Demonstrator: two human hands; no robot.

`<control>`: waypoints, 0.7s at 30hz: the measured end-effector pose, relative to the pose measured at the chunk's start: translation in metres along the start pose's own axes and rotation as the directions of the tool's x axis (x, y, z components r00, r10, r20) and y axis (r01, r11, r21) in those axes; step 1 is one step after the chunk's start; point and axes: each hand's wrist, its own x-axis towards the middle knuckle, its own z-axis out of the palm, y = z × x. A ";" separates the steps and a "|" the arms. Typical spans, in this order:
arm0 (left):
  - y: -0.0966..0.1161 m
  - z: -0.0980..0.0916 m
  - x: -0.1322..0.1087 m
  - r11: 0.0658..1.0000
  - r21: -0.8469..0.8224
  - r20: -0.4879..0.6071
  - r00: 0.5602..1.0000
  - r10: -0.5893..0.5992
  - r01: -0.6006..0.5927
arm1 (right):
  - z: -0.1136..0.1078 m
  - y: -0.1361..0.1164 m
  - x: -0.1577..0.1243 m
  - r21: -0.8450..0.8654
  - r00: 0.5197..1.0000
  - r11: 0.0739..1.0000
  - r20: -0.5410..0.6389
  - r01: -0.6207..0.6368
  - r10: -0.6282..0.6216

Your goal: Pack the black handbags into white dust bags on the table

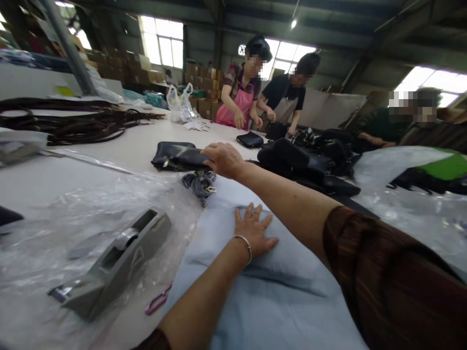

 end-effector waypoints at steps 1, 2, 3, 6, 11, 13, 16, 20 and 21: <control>0.000 0.000 0.001 1.000 0.001 0.002 1.000 0.001 -0.001 | 0.005 -0.001 -0.012 0.063 1.000 0.998 0.013 0.024 -0.024; 0.000 0.001 0.002 1.000 0.000 0.001 1.000 0.003 -0.003 | 0.008 -0.001 -0.030 0.125 1.000 0.992 0.016 0.010 -0.012; 0.000 0.001 0.002 1.000 -0.001 -0.004 1.000 0.002 -0.002 | 0.009 0.001 -0.053 0.183 0.999 0.982 0.016 -0.038 0.036; -0.003 0.002 0.003 1.000 0.001 -0.026 1.000 0.007 -0.007 | 0.007 0.011 -0.142 0.285 0.957 0.915 0.047 -0.287 0.286; -0.001 0.006 0.004 1.000 0.021 -0.048 0.999 0.016 -0.015 | 0.025 0.021 -0.270 0.157 0.852 0.842 0.193 -0.516 0.486; 0.001 0.006 0.004 0.999 0.044 -0.048 0.999 0.012 -0.010 | 0.039 0.022 -0.292 0.082 0.840 0.846 0.196 -0.527 0.505; -0.003 0.000 0.004 0.996 0.080 -0.018 0.999 0.032 -0.030 | 0.053 0.022 -0.300 0.009 0.828 0.841 0.182 -0.541 0.531; -0.034 -0.014 0.005 0.994 0.111 0.013 1.000 -0.017 0.015 | 0.054 0.022 -0.298 -0.021 0.834 0.851 0.188 -0.524 0.519; -0.044 -0.017 0.005 0.993 0.107 0.012 0.998 -0.055 0.053 | 0.054 0.023 -0.298 -0.027 0.835 0.852 0.185 -0.523 0.518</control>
